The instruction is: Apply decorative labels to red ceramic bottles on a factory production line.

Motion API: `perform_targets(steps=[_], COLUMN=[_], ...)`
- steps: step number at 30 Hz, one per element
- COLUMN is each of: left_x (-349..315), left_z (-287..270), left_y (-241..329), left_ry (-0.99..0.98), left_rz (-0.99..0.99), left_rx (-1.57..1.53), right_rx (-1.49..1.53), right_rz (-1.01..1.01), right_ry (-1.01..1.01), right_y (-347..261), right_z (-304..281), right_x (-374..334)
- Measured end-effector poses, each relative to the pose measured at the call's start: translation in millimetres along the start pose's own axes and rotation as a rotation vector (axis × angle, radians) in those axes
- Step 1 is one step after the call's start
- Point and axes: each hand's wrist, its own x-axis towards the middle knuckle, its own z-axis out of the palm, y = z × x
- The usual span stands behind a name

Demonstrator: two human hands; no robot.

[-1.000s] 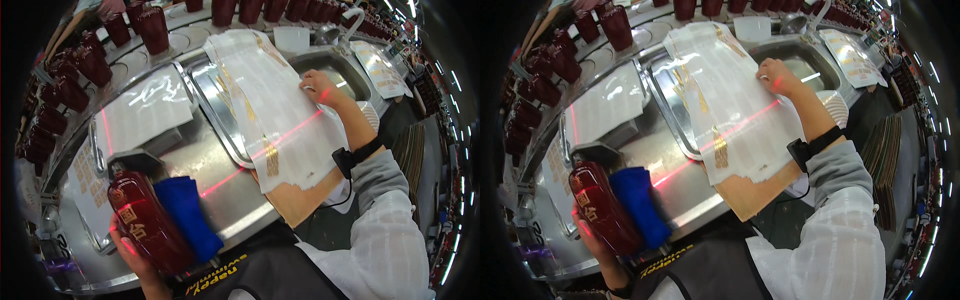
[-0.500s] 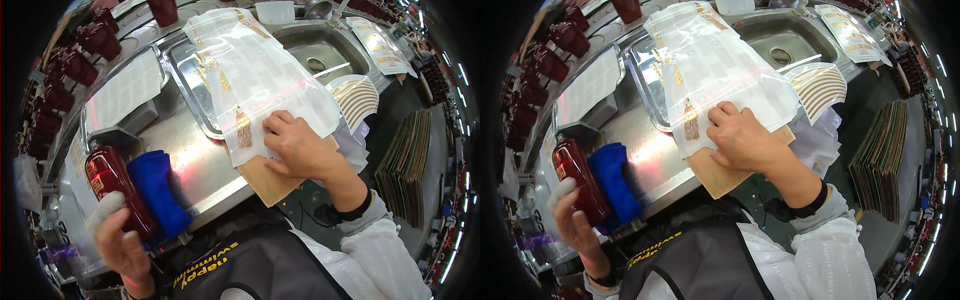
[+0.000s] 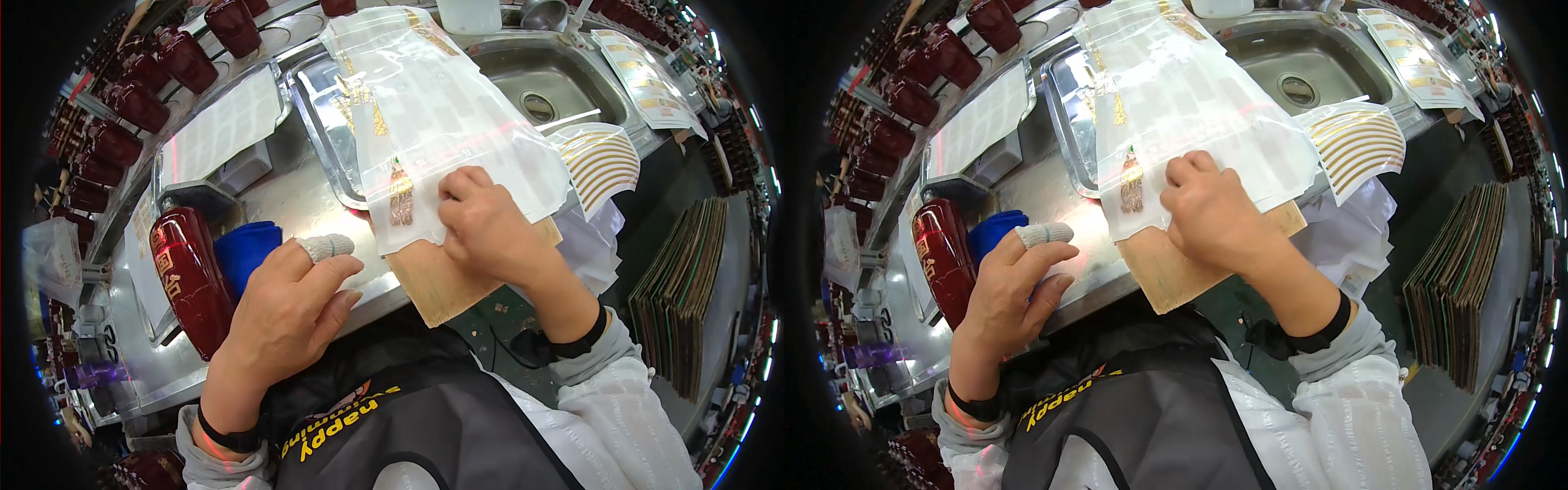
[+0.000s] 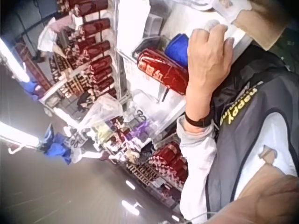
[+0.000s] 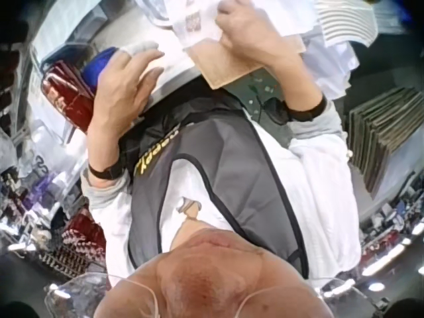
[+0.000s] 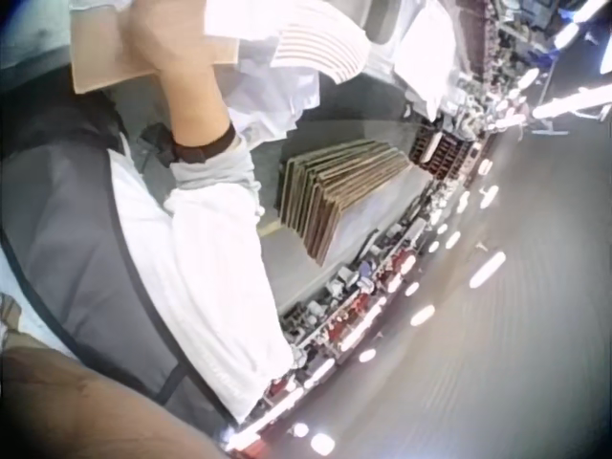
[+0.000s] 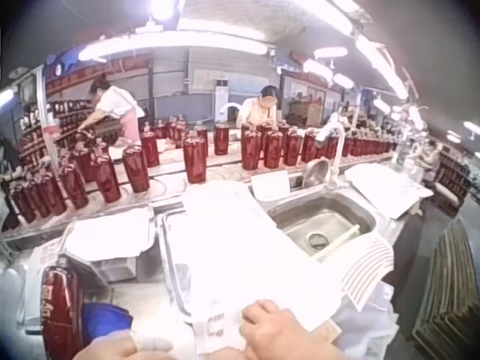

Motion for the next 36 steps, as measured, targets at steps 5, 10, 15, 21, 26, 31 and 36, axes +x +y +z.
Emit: perform_targets(steps=[5, 10, 15, 21, 26, 31, 36], left_x=[0.1, 0.2, -5.1, -18.8, -37.5, -69.2, -107.4], left_z=[0.5, 5.8, 2.7, -7.0, -32.6, -55.4, -67.1], left_y=[-3.4, -6.9, -12.9, -16.3, -16.0, -29.5, -53.6], left_ry=[-0.025, -0.021, 0.062, 0.077, 0.179, 0.363, 0.495], left_rz=[-0.04, -0.003, 0.012, -0.031, -0.004, -0.126, -0.189], left_rx=[0.011, 0.023, 0.032, 0.048, 0.071, 0.073, 0.123], right_rx=[0.146, -0.077, -0.15, 0.128, 0.272, 0.29, -0.681], right_rz=[-0.024, -0.011, -0.015, 0.0, 0.103, 0.166, 0.181], right_ry=[0.112, -0.071, 0.005, 0.077, 0.158, 0.36, 0.49], right_y=[10.7, -12.0, -12.1, 1.7, 53.4, 120.1, 156.0], right_z=[-25.2, -4.7, 15.0, -9.8, -57.8, -109.0, -127.5], right_x=[2.2, -0.7, -3.6, 7.7, 19.4, 72.1, 131.7])
